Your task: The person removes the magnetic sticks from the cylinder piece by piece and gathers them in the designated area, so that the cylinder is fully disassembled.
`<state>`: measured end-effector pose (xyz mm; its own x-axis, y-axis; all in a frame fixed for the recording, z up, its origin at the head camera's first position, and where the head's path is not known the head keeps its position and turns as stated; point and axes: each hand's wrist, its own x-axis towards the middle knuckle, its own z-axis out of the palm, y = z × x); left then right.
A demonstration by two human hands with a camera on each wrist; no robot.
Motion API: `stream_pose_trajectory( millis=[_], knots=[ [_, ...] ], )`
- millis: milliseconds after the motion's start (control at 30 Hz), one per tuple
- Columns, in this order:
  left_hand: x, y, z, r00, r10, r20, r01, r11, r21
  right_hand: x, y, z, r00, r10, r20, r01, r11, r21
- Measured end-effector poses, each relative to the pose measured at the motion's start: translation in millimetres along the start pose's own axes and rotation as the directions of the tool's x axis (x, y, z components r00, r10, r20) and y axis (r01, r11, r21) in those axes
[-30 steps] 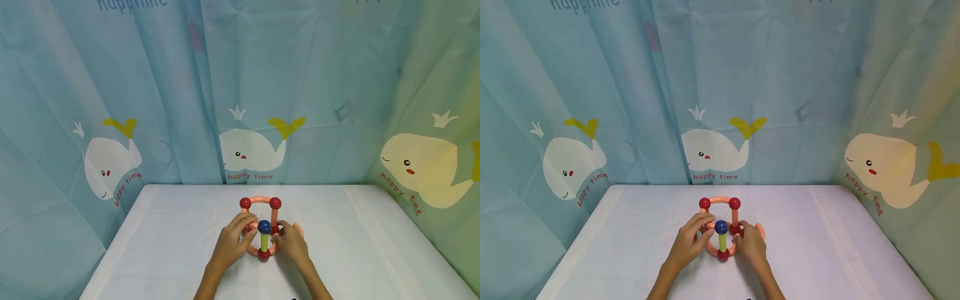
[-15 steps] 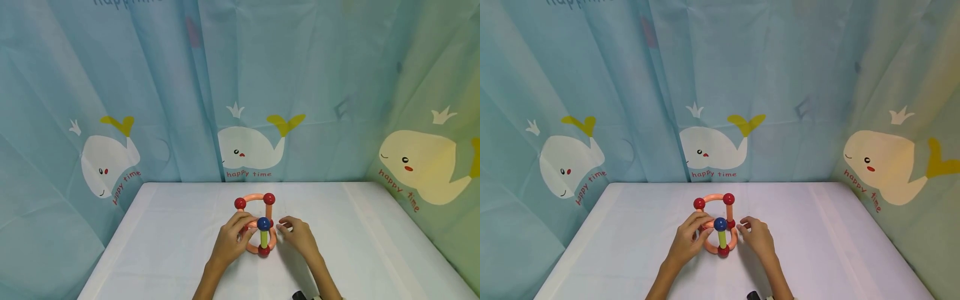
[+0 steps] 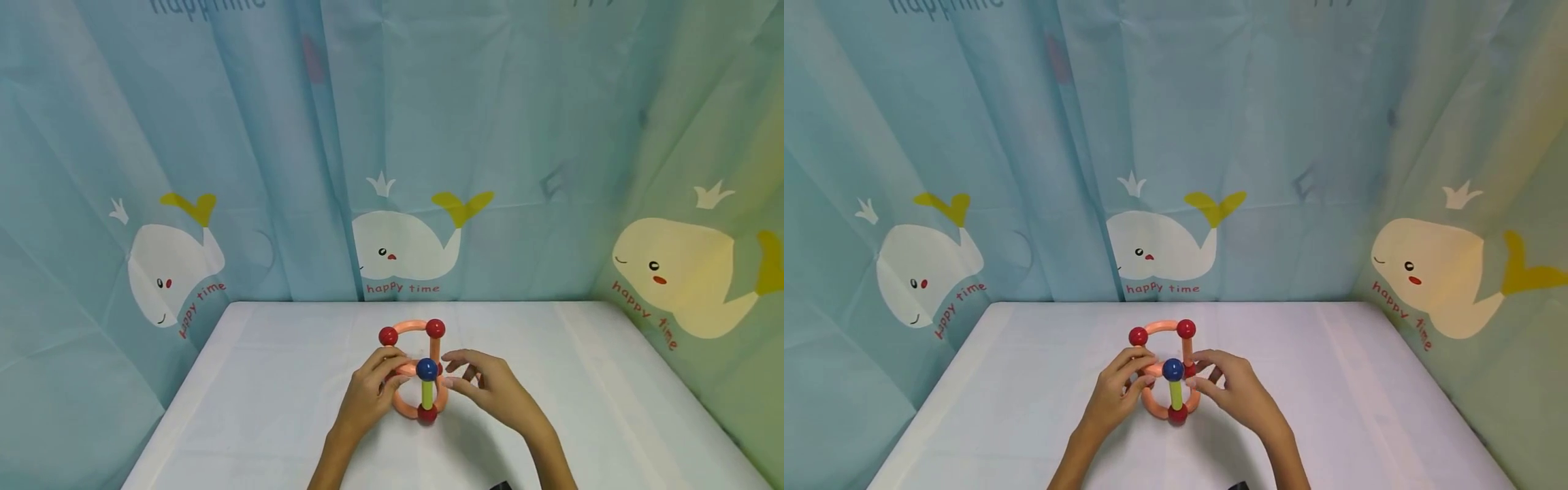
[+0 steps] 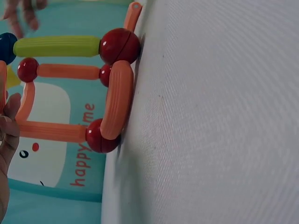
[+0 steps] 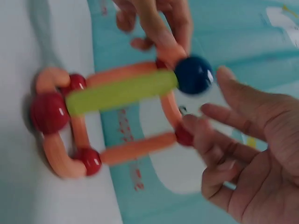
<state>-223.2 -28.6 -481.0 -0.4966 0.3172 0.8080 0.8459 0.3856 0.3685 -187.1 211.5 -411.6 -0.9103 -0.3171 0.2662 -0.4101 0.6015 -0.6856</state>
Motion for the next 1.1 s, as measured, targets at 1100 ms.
stream_pose_trajectory(
  millis=[1100],
  knots=[
    [0.5, 1.2, 1.9, 1.0, -0.009, 0.007, 0.009, 1.0, 0.019, 8.6, -8.6, 36.6, 0.987, -0.093, -0.131, 0.088, 0.995, -0.044]
  ],
)
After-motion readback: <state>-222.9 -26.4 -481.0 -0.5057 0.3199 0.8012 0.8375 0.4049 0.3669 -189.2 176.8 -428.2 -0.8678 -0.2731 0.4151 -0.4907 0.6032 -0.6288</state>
